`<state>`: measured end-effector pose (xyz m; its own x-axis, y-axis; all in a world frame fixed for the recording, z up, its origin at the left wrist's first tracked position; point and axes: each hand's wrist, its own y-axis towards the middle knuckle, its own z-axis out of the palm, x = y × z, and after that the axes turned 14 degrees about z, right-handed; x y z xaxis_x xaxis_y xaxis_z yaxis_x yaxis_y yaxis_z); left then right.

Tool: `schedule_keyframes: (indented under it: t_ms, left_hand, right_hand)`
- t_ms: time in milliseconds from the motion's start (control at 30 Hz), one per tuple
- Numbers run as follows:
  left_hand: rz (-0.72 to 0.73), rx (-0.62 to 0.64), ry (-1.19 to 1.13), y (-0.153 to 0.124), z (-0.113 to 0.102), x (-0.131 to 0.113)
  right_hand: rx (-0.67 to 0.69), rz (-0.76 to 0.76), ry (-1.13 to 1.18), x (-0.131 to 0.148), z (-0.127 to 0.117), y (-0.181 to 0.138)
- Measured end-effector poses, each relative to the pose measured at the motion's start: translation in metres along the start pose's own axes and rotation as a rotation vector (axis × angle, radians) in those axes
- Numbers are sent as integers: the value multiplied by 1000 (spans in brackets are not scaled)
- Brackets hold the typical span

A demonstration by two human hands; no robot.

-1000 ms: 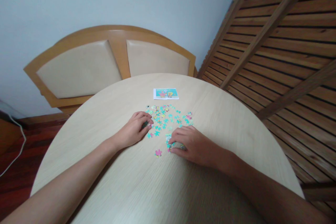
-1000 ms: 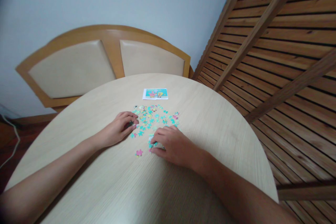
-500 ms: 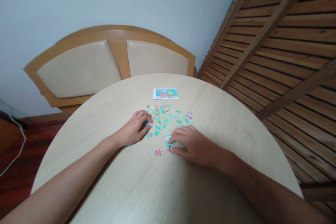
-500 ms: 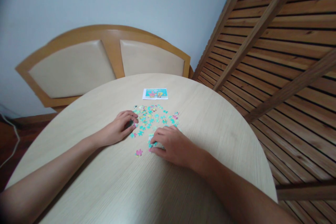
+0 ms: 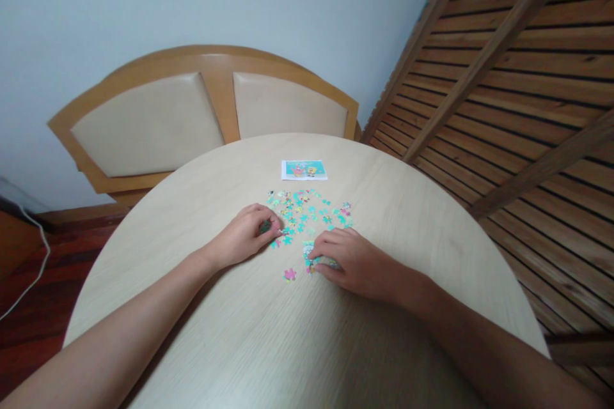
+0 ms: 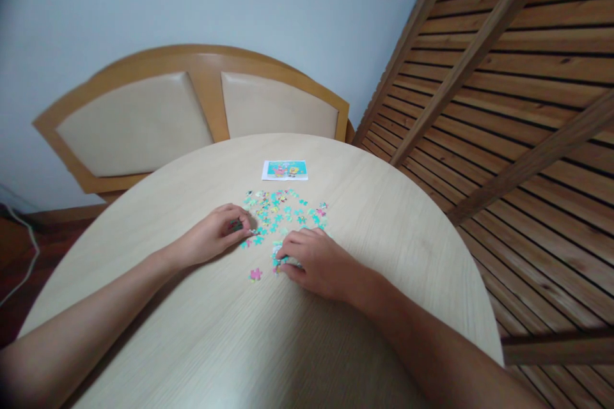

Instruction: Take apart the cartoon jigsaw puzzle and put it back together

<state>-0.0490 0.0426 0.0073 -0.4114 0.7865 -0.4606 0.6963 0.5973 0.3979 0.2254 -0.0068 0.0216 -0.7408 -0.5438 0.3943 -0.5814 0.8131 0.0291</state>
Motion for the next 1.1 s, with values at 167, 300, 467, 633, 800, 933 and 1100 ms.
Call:
schedule_keyframes:
  t_ms: [167,300,467,633,800,933,1100]
  left_hand:
    - [-35,38,-246,2,10,-37]
    - [-134,97,-398,-1,23,-55]
    - [-104,71,-227,-3,29,-58]
    - [-104,78,-62,-1,29,-63]
    - [-67,107,34,0,30,-68]
    - [-58,114,66,0,32,-68]
    - [-38,124,94,-1,34,-69]
  right_hand:
    - [4,-9,3,0,-1,0]
    - [6,-14,6,0,-1,-1]
    - [-1,-6,15,0,0,-2]
    - [-10,-9,23,-1,1,-2]
    - [-17,-10,19,-1,2,-2]
    - [-10,-4,12,0,1,-2]
    - [-11,-2,15,0,1,-1]
